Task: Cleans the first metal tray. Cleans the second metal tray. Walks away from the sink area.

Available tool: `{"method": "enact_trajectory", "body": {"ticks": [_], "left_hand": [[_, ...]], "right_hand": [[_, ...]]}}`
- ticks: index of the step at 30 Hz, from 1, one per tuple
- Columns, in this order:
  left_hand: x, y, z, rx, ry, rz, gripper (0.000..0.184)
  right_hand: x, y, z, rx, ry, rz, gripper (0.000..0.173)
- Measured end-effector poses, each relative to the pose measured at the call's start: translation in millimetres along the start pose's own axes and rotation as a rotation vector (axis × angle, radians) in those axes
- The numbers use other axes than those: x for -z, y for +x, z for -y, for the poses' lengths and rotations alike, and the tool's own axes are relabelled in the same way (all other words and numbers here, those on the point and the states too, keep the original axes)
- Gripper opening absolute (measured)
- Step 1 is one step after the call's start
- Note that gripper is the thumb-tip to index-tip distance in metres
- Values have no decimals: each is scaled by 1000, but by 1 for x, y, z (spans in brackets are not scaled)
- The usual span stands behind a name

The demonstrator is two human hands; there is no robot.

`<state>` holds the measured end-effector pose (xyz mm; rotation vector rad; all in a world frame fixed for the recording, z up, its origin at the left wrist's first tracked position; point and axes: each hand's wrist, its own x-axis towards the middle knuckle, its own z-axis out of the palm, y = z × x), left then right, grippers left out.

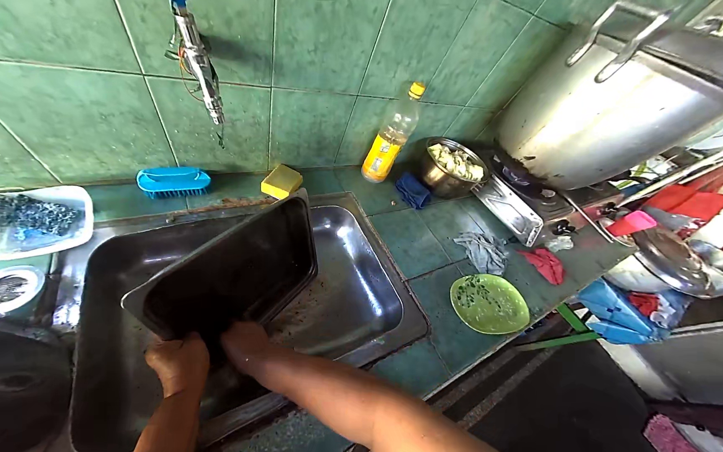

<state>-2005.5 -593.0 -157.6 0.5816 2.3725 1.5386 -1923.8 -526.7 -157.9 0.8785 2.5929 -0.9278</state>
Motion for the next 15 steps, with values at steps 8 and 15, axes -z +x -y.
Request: {"method": "enact_trajectory", "body": {"ticks": [8,15], "left_hand": [[15,8,0,-62,-239,260,51],[14,109,-137,-248,654,889,33]], "right_hand": [[70,11,-117,-428,-68,-204,25],[62,13,-134,-355,-120,-229,37]]}}
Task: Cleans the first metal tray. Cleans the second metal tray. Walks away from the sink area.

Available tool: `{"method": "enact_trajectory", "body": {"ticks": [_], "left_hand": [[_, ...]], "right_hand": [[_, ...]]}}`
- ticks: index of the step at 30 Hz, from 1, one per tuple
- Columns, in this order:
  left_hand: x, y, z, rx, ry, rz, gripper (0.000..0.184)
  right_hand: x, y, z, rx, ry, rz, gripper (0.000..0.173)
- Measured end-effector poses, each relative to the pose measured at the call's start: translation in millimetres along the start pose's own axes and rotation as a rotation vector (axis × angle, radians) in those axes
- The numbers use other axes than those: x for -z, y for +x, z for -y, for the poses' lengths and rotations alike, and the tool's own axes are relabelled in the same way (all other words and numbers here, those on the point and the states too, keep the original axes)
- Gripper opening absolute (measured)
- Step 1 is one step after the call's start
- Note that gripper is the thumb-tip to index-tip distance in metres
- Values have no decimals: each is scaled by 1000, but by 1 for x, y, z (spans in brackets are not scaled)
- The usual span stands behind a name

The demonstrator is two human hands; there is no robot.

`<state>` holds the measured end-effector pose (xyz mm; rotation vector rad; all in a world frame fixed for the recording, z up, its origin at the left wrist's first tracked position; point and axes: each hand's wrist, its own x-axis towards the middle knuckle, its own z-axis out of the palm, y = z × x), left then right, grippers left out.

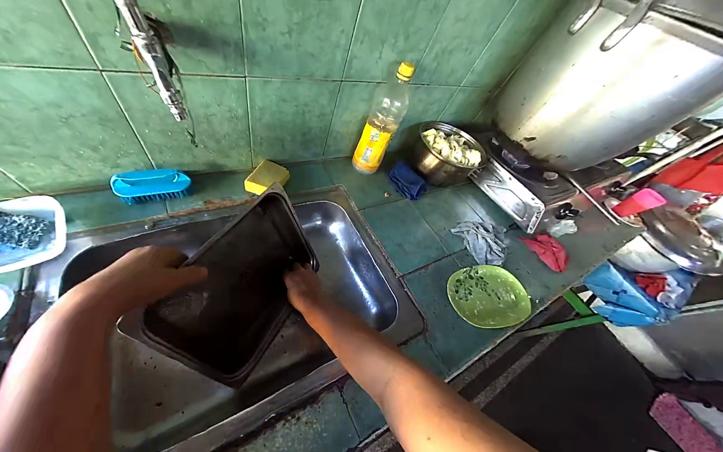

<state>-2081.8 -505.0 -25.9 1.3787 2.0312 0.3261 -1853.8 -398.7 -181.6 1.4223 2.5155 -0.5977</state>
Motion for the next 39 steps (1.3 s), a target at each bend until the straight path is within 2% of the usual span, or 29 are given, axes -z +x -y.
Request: {"method": "enact_trajectory", "body": {"ticks": [2,4,6,10,13,15,17,19,21,27,30,35,37,39], "left_hand": [[-6,37,-36,55,333,104,27],[-14,56,-48,33,418,-6,22],[-13,49,-54,-26,350,-133,23],[-19,4,-54,-91,123,-416,22],[-36,-16,-37,-48,-24,-584,32],[-54,-27,-21,2,-130,-674,33],[-74,-36,-4,54,-235,-749,31],[-93,-40,11,87,-356,-825,30],[-118,-44,27,124,-461,-881,32],[-157,-45,34,261,-534,-944,35],[-157,-45,40,259,-517,-937,33],[-161,-36,49,246,-568,-937,36],[-162,-32,47,246,-580,-955,37],[-164,-30,42,263,-599,-952,40]], "right_hand": [[3,1,0,12,3,34,39],[12,4,-4,24,-3,29,40],[34,7,-14,38,-42,-51,39],[67,8,-20,169,-183,-302,32],[47,-13,-10,367,-212,-346,28],[14,-38,0,464,-189,-229,24],[-11,-54,10,425,-159,-37,26],[-12,-52,22,286,-77,101,33],[-15,-57,40,195,26,154,29],[-38,-96,129,350,240,249,28],[-32,-88,112,396,155,290,24],[-12,-43,24,188,-21,130,22],[-8,-38,26,132,-81,140,24],[-12,-59,57,138,-39,160,24]]}}
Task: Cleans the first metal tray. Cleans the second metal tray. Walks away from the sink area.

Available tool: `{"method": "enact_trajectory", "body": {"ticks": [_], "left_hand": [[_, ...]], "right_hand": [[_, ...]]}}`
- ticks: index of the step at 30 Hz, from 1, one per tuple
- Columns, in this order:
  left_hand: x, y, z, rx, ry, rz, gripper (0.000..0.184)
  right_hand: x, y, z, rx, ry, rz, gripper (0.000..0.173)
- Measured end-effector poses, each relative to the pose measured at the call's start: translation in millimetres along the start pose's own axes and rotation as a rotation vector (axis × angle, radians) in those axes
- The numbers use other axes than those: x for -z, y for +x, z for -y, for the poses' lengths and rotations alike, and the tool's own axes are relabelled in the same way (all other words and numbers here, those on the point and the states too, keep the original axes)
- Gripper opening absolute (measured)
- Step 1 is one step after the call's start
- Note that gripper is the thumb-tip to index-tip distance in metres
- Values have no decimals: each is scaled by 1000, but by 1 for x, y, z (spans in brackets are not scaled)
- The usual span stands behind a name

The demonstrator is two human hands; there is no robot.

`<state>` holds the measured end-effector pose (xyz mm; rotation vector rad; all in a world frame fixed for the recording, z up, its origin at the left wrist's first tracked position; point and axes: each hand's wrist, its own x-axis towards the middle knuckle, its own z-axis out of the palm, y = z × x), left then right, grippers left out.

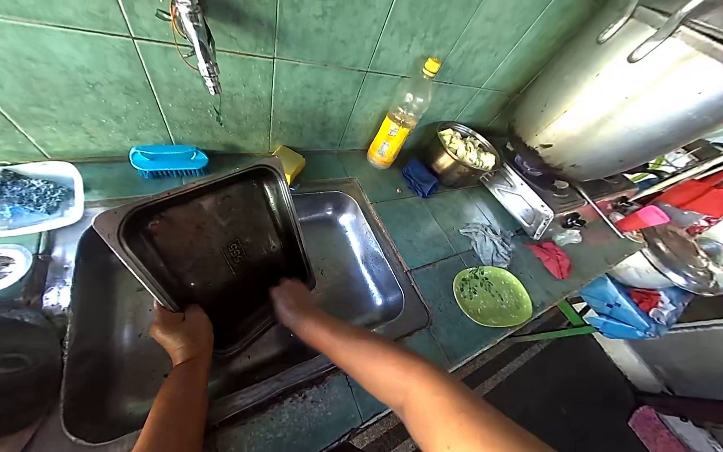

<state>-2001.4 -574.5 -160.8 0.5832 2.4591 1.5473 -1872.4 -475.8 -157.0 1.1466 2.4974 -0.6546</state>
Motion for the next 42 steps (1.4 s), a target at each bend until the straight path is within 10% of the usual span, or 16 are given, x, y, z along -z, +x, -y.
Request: {"method": "enact_trajectory", "body": {"ticks": [4,13,21,29,36,42], "left_hand": [[-3,-2,-3,10,18,15,34],[27,66,-37,-228,-491,322,85],[-1,151,-181,-432,1010,889,28],[36,106,-141,-358,653,483,19],[42,37,-29,-43,304,173,21],[41,11,-10,18,268,88,27]], "right_hand": [[-27,-11,60,232,174,124,24],[7,16,-56,131,-53,4,40],[13,21,-61,227,-78,34,31],[50,36,-77,78,-182,-300,29],[10,7,-24,-17,-123,2,22],[19,-10,64,71,85,59,18]]}}
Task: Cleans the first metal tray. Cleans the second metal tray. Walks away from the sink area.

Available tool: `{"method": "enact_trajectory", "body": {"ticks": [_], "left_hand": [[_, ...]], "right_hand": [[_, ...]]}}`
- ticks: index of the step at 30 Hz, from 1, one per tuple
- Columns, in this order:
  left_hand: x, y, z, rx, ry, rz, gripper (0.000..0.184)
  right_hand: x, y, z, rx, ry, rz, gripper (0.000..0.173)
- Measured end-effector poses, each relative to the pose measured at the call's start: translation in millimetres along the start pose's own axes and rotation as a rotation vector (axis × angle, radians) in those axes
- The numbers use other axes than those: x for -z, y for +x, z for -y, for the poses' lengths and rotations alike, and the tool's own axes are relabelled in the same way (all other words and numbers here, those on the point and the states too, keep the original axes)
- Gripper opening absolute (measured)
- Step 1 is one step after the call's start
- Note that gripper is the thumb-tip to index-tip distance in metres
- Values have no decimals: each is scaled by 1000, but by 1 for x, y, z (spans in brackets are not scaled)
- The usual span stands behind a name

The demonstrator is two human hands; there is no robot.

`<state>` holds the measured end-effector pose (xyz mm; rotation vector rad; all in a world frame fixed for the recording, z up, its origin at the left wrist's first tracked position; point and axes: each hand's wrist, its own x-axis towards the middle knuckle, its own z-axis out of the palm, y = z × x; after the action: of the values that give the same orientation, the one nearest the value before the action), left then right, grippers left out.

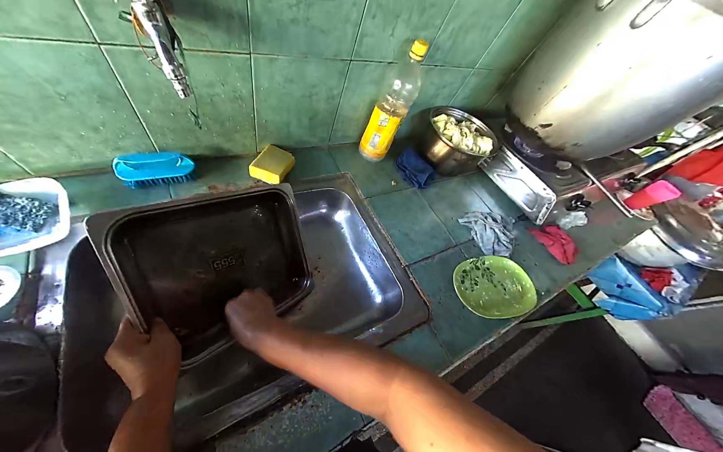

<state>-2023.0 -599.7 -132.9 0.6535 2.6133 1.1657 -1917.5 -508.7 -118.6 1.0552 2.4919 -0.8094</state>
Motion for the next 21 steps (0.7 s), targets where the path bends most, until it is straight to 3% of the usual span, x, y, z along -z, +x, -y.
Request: {"method": "enact_trajectory", "body": {"ticks": [3,5,10,12,15,18,21], "left_hand": [[-2,-1,7,-12,17,-17,30],[-5,-2,12,-41,-3,-51,29],[-4,-2,12,-13,-11,-40,26],[-5,-1,10,4,-12,-44,26],[-7,2,10,10,-15,-29,28],[0,7,11,13,43,80,29],[14,14,10,29,110,232,31]], "right_hand": [[-13,-1,25,145,42,1,21],[-19,-1,13,196,62,-2,25],[-9,18,-96,-11,2,-129,24],[-6,27,-121,-63,-58,-159,24],[-11,20,-99,-51,-68,-131,26],[-8,11,-78,153,52,-61,27],[29,5,-94,230,118,-254,25]]}}
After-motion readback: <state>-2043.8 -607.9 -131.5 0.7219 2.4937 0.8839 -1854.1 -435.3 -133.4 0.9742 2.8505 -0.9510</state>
